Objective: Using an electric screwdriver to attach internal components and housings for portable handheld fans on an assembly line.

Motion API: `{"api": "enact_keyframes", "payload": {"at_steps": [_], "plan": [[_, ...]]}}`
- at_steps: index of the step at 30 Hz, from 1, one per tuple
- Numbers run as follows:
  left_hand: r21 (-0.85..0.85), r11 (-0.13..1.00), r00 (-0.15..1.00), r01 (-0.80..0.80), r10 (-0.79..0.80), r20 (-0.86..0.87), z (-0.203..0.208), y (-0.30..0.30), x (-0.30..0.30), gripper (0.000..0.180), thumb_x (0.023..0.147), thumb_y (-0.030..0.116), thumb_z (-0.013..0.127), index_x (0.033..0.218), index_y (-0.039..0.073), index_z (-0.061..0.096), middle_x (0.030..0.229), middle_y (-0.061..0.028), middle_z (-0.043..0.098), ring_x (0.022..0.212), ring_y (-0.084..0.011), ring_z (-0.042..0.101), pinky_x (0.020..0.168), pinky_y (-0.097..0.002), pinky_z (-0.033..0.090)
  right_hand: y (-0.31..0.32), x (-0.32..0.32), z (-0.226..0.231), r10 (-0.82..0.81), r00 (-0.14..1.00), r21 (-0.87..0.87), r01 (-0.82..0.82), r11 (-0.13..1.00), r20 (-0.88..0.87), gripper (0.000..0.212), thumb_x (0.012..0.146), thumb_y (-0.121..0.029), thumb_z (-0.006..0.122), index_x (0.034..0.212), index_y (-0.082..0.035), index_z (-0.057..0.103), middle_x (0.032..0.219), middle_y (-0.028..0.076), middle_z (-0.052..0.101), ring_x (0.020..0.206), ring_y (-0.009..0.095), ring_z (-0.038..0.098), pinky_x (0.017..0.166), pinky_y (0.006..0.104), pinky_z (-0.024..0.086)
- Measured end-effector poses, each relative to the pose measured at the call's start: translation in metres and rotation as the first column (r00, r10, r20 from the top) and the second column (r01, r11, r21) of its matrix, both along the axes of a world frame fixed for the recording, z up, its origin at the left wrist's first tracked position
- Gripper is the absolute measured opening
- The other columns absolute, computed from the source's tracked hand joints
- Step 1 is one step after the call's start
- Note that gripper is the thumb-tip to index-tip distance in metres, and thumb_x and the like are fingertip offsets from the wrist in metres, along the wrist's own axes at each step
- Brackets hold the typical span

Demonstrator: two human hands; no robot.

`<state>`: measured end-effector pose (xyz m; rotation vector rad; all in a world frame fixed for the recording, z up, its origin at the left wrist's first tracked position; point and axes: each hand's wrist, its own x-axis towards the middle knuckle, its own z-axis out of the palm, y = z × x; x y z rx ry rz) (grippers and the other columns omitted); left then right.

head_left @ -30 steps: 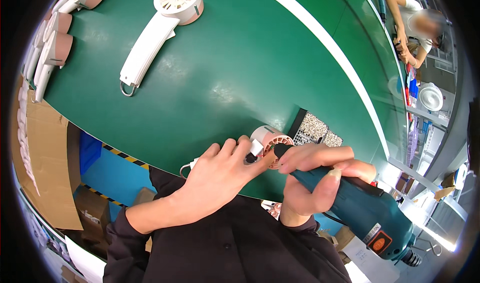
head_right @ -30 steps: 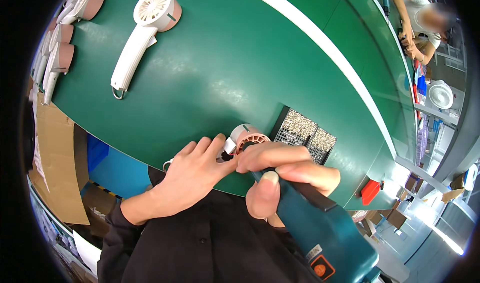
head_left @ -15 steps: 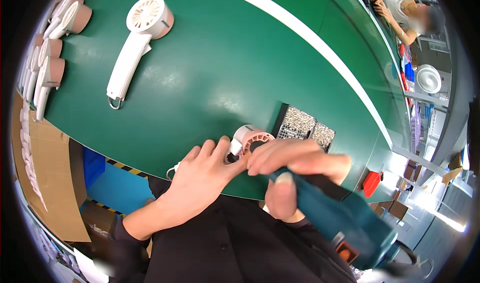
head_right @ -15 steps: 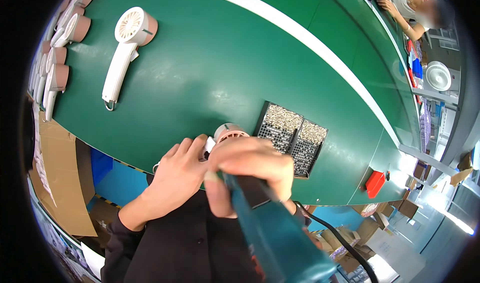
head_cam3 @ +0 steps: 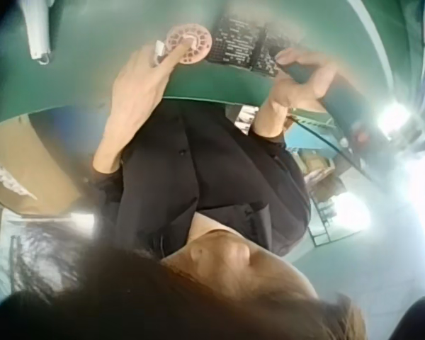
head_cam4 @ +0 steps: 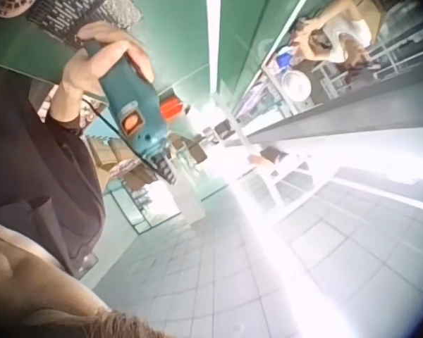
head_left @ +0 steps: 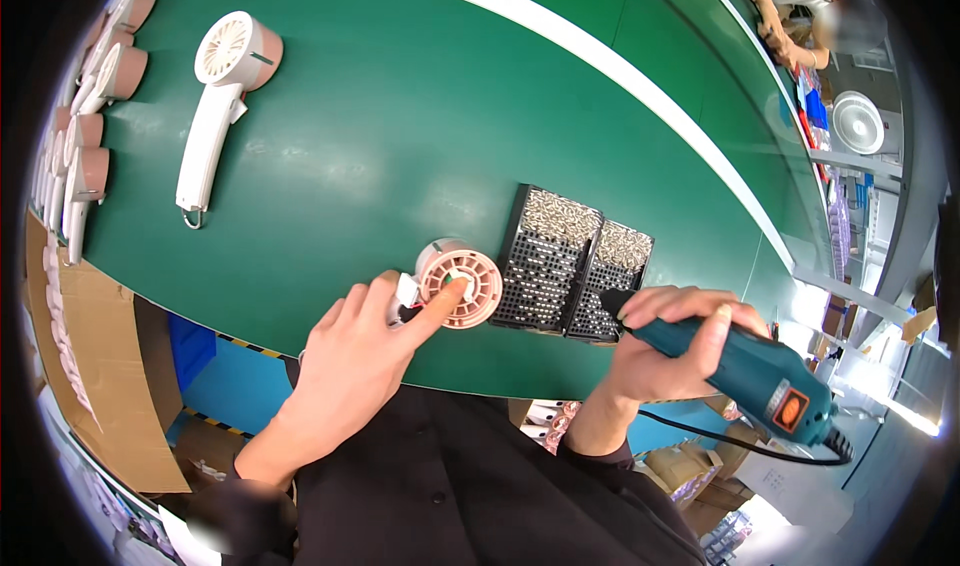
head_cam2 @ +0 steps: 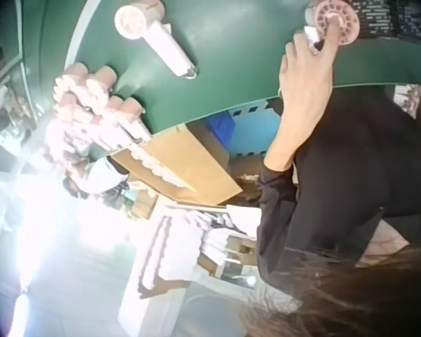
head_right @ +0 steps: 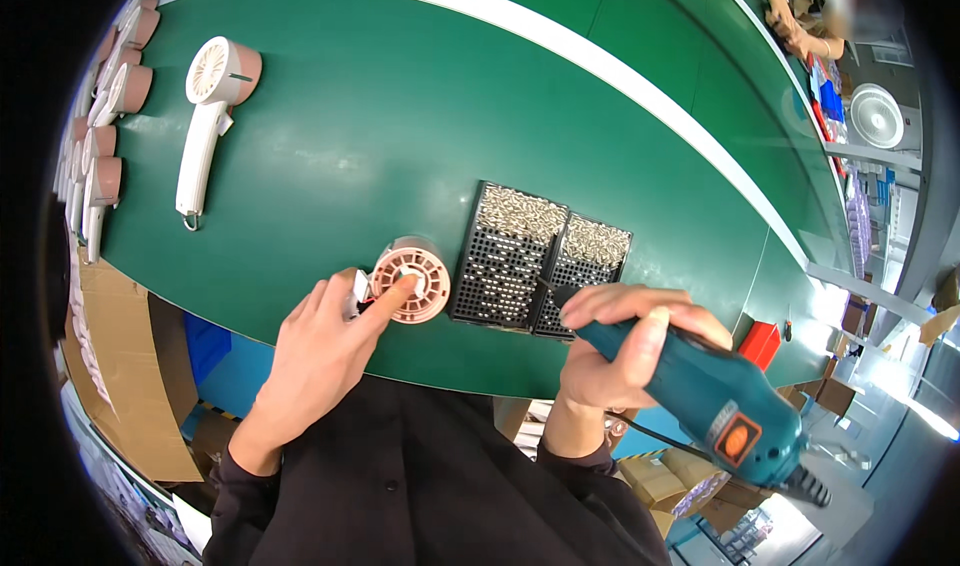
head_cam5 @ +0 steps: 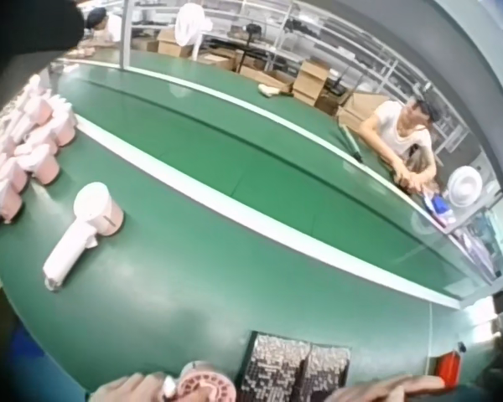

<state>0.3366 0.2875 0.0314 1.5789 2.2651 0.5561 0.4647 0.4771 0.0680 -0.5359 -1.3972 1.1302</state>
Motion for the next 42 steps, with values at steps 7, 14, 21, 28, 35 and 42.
{"api": "enact_keyframes", "payload": {"at_steps": [7, 14, 21, 28, 35, 42], "plan": [[-0.002, 1.0, 1.0, -0.007, 0.007, 0.029, 0.004, 0.005, 0.0, 0.065, 0.074, 0.001, 0.064, 0.133, 0.025, 0.053, 0.101, -0.0123, 0.052, 0.078, -0.0241, 0.055, 0.069, -0.0349, 0.051, 0.006, 0.004, -0.013, -0.011, 1.0, -0.028, 0.011, 1.0, -0.001, 0.022, 0.088, -0.005, 0.054, 0.102, -0.001, 0.038, 0.06, 0.014, 0.051, 0.037, 0.02, 0.048, 0.035, 0.0343, 0.048], [-0.011, 1.0, 0.999, -0.012, 0.013, 0.04, 0.005, 0.005, 0.002, 0.065, 0.074, 0.001, 0.063, 0.134, 0.024, 0.052, 0.101, -0.0114, 0.051, 0.079, -0.0243, 0.054, 0.069, -0.0358, 0.05, 0.008, 0.004, -0.022, 0.001, 1.0, -0.009, -0.001, 1.0, -0.007, 0.019, 0.088, -0.003, 0.054, 0.098, -0.001, 0.037, 0.062, 0.014, 0.051, 0.038, 0.019, 0.049, 0.035, 0.0324, 0.048], [0.013, 1.0, 0.999, -0.014, 0.014, 0.049, 0.003, 0.003, 0.0, 0.064, 0.076, 0.003, 0.064, 0.134, 0.024, 0.052, 0.103, -0.0124, 0.052, 0.08, -0.0242, 0.055, 0.069, -0.0355, 0.051, 0.002, 0.002, -0.013, -0.013, 0.999, 0.024, 0.013, 1.0, 0.034, 0.02, 0.088, -0.004, 0.053, 0.1, -0.003, 0.036, 0.063, 0.015, 0.051, 0.039, 0.021, 0.049, 0.036, 0.0352, 0.049], [0.02, 1.0, 0.999, 0.017, -0.018, 0.044, 0.004, 0.002, -0.002, 0.066, 0.075, 0.001, 0.063, 0.136, 0.023, 0.05, 0.103, -0.0138, 0.052, 0.079, -0.0237, 0.053, 0.066, -0.0339, 0.05, -0.023, -0.001, 0.019, 0.157, 0.985, 0.009, -0.157, 0.988, -0.068, 0.018, 0.096, -0.016, 0.046, 0.103, -0.006, 0.033, 0.07, 0.016, 0.05, 0.043, 0.026, 0.053, 0.037, 0.0392, 0.049], [0.034, 0.999, 0.997, 0.024, -0.026, 0.07, -0.001, -0.003, -0.004, 0.072, 0.072, -0.003, 0.06, 0.138, 0.023, 0.047, 0.1, -0.0123, 0.049, 0.075, -0.0234, 0.051, 0.061, -0.0323, 0.048, -0.045, -0.037, 0.022, 0.329, 0.944, 0.235, -0.321, 0.917, 0.005, 0.024, 0.095, -0.021, 0.04, 0.107, -0.001, 0.038, 0.066, 0.014, 0.047, 0.034, 0.022, 0.045, 0.031, 0.0349, 0.043], [0.016, 1.0, 0.998, 0.024, -0.025, 0.061, 0.0, -0.005, -0.003, 0.064, 0.076, 0.003, 0.064, 0.136, 0.021, 0.051, 0.106, -0.0144, 0.052, 0.079, -0.0243, 0.053, 0.067, -0.0349, 0.049, -0.046, -0.033, 0.033, 0.43, 0.897, 0.114, -0.44, 0.891, 0.106, 0.025, 0.096, -0.017, 0.05, 0.106, -0.004, 0.031, 0.076, 0.017, 0.054, 0.053, 0.029, 0.06, 0.051, 0.0419, 0.056]]}}
